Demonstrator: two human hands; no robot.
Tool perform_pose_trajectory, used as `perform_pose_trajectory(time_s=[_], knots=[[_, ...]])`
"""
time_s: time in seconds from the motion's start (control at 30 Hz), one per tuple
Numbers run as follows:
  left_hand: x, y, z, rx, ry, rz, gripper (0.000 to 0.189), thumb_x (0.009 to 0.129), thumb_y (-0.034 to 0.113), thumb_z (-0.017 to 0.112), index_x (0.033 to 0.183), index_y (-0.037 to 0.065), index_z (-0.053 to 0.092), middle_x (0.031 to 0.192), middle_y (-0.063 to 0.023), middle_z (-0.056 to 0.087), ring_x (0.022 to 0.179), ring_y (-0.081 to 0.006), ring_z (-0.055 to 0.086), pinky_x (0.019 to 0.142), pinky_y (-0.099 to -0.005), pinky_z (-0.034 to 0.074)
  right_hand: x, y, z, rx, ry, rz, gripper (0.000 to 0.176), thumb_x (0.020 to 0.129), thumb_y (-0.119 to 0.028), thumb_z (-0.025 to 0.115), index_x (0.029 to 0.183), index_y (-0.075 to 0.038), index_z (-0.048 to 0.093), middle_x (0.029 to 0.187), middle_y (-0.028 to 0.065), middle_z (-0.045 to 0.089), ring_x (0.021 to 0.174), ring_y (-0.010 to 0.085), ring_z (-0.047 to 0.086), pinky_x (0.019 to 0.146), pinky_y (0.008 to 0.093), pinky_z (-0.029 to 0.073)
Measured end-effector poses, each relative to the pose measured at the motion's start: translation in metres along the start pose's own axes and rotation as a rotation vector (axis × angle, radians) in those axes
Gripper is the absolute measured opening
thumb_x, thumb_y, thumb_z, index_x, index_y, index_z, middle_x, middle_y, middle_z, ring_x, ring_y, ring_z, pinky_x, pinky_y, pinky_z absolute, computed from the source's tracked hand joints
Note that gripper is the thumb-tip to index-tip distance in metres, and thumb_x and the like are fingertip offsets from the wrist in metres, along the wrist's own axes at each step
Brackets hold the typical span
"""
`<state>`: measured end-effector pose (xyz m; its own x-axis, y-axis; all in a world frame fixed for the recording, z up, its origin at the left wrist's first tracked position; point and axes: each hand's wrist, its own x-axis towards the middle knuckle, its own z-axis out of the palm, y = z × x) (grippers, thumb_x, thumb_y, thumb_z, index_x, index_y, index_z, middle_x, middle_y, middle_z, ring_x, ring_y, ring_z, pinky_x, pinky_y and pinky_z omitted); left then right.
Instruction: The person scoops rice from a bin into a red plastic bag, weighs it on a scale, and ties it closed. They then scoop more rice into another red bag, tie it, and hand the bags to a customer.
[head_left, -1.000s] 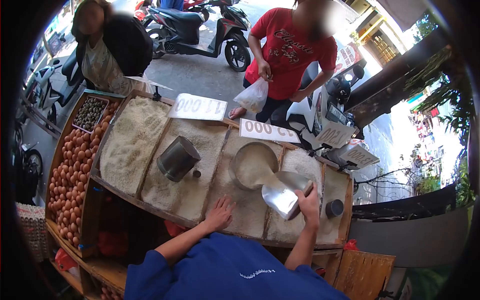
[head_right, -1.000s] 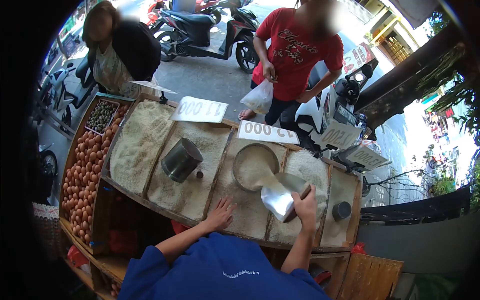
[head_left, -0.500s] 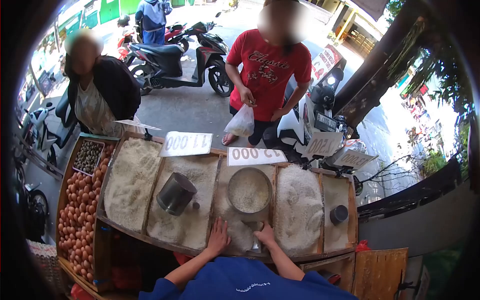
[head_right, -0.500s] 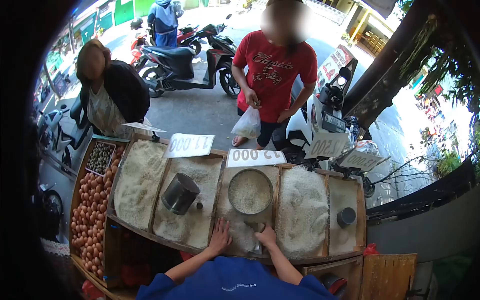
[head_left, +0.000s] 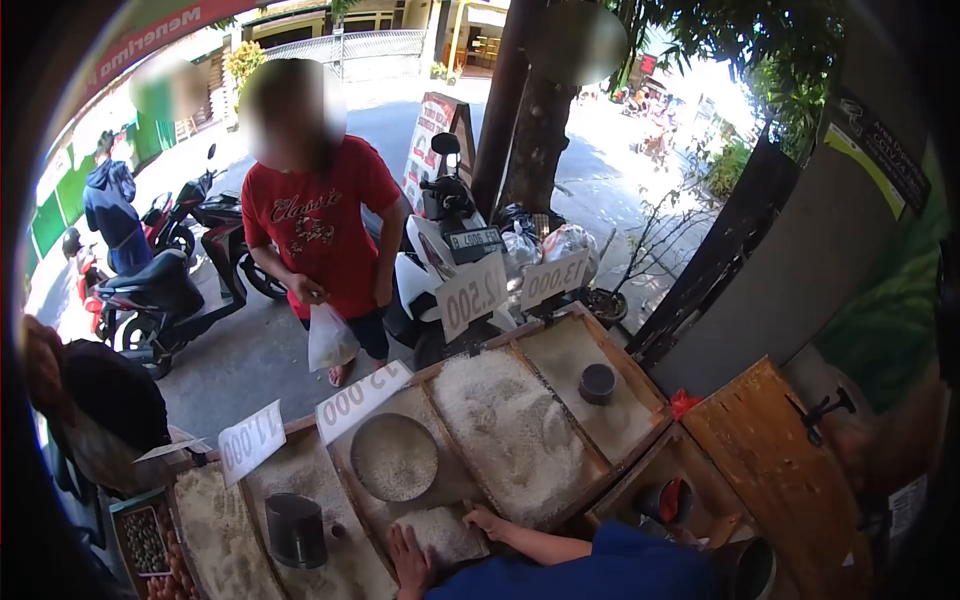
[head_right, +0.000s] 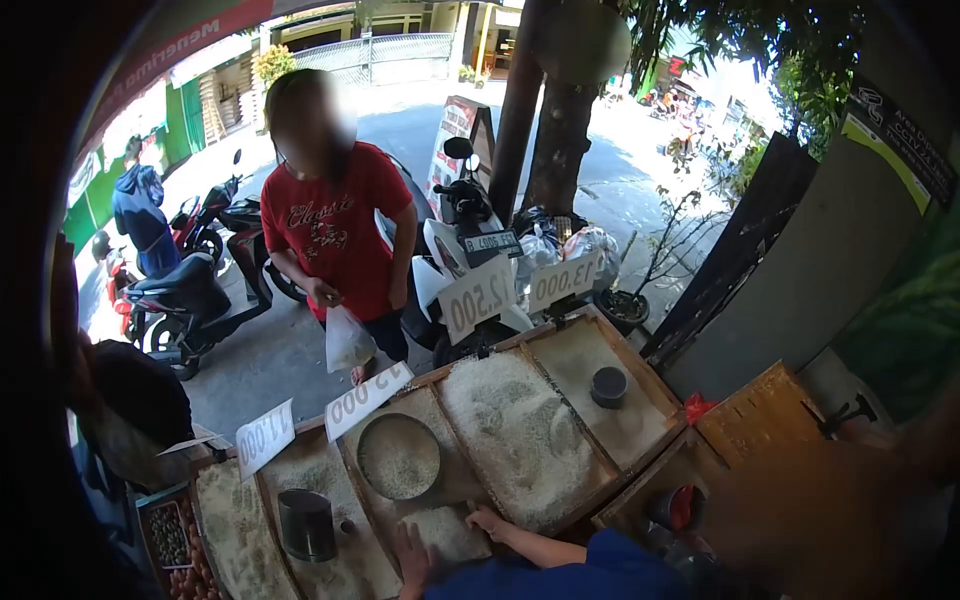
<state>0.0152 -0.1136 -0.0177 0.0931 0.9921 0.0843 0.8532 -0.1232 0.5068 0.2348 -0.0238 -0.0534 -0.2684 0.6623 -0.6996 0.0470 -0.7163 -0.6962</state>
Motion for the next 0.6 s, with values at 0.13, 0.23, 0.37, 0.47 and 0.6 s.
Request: perform_pose_trajectory(time_s=[0.13, 0.23, 0.37, 0.47, 0.6], knots=[[0.015, 0.014, -0.020, -0.218, 0.069, 0.121, 0.056, 0.084, 0.027, 0.053, 0.129, -0.003, 0.039, 0.138, -0.0288, 0.030, 0.128, -0.0473, 0.028, 0.104, -0.0539, 0.025, -0.021, -0.005, -0.007, 0.190, 0.066, -0.005, 0.006, 0.060, -0.010, 0.056, 0.058, -0.008, 0.051, 0.064, 0.0037, 0.049, 0.065, 0.0153, 0.046, 0.067, 0.0286, 0.034], [0.030, 0.035, -0.048, -0.266, 0.052, 0.187, 0.048, 0.086, 0.024, 0.050, 0.128, 0.001, 0.043, 0.137, -0.0251, 0.034, 0.128, -0.0447, 0.030, 0.104, -0.0531, 0.025, -0.035, -0.006, -0.011, 0.280, 0.143, -0.079, 0.007, 0.059, -0.012, 0.057, 0.055, -0.009, 0.053, 0.063, 0.0022, 0.050, 0.069, 0.0147, 0.048, 0.067, 0.0274, 0.035], [0.045, 0.055, -0.090, -0.292, 0.040, 0.248, 0.043, 0.084, 0.017, 0.053, 0.124, 0.003, 0.047, 0.136, -0.0208, 0.038, 0.129, -0.0382, 0.034, 0.107, -0.0480, 0.025, -0.068, -0.036, -0.007, 0.418, 0.192, 0.027, 0.008, 0.060, -0.015, 0.055, 0.056, -0.009, 0.052, 0.062, 0.0020, 0.050, 0.063, 0.0159, 0.048, 0.063, 0.0272, 0.038], [0.052, 0.060, -0.105, -0.310, 0.066, 0.254, 0.043, 0.086, 0.018, 0.052, 0.126, 0.003, 0.046, 0.136, -0.0208, 0.038, 0.130, -0.0376, 0.033, 0.107, -0.0481, 0.024, -0.088, -0.062, -0.010, 0.347, 0.186, -0.027, 0.007, 0.061, -0.015, 0.054, 0.057, -0.009, 0.052, 0.063, 0.0026, 0.051, 0.064, 0.0164, 0.049, 0.064, 0.0266, 0.038], [0.066, 0.065, -0.119, -0.397, 0.120, 0.267, 0.044, 0.088, 0.020, 0.048, 0.129, 0.003, 0.045, 0.138, -0.0210, 0.036, 0.131, -0.0376, 0.030, 0.109, -0.0478, 0.022, -0.107, -0.099, -0.004, 0.400, 0.214, -0.087, 0.005, 0.061, -0.014, 0.054, 0.059, -0.009, 0.052, 0.064, 0.0026, 0.050, 0.064, 0.0167, 0.049, 0.065, 0.0275, 0.039]])
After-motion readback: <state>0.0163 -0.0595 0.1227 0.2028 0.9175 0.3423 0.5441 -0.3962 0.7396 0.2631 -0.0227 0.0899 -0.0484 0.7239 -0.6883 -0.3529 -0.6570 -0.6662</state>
